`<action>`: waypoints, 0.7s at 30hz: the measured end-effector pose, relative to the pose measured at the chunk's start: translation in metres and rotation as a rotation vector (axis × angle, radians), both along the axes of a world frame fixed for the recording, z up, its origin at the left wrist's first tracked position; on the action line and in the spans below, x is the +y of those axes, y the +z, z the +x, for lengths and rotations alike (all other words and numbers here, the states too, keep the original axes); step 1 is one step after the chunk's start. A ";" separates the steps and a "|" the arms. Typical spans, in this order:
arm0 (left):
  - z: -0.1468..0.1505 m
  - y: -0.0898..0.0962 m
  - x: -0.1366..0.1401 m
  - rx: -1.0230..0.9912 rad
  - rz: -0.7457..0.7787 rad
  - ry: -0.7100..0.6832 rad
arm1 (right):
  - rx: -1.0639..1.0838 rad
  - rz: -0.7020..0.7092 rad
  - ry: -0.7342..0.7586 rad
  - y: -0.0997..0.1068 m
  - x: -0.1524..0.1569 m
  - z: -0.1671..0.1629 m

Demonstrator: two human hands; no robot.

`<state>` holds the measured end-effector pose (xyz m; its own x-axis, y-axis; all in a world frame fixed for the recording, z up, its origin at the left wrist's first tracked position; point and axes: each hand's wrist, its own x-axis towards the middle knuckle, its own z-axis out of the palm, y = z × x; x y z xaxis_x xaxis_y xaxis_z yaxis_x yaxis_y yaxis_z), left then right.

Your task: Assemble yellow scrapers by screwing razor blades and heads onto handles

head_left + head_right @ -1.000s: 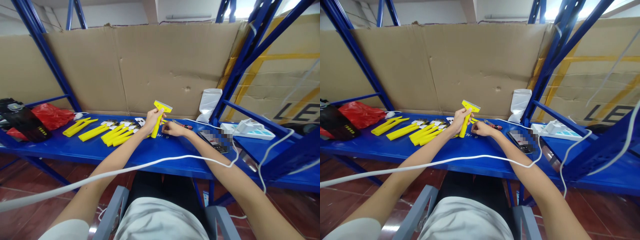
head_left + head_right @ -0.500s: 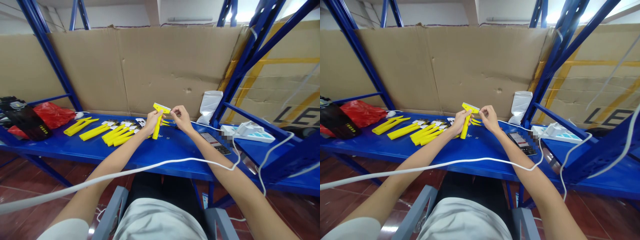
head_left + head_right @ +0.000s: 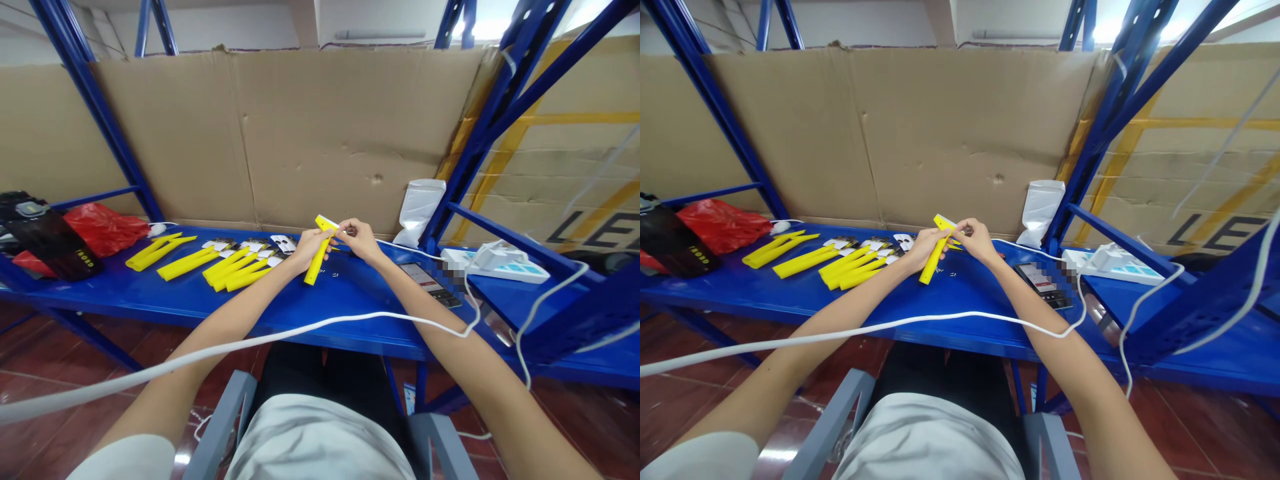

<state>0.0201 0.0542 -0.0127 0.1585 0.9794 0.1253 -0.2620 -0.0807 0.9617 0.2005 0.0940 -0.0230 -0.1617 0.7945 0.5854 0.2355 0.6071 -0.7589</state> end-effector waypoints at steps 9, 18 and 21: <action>0.001 -0.001 0.000 0.001 -0.004 -0.001 | 0.161 -0.247 0.079 0.001 0.000 -0.003; 0.001 0.001 -0.001 -0.010 -0.017 -0.012 | 0.269 -0.369 0.135 0.005 -0.004 -0.004; 0.002 0.001 -0.002 -0.010 -0.018 -0.015 | 0.266 -0.385 0.149 0.005 -0.005 -0.005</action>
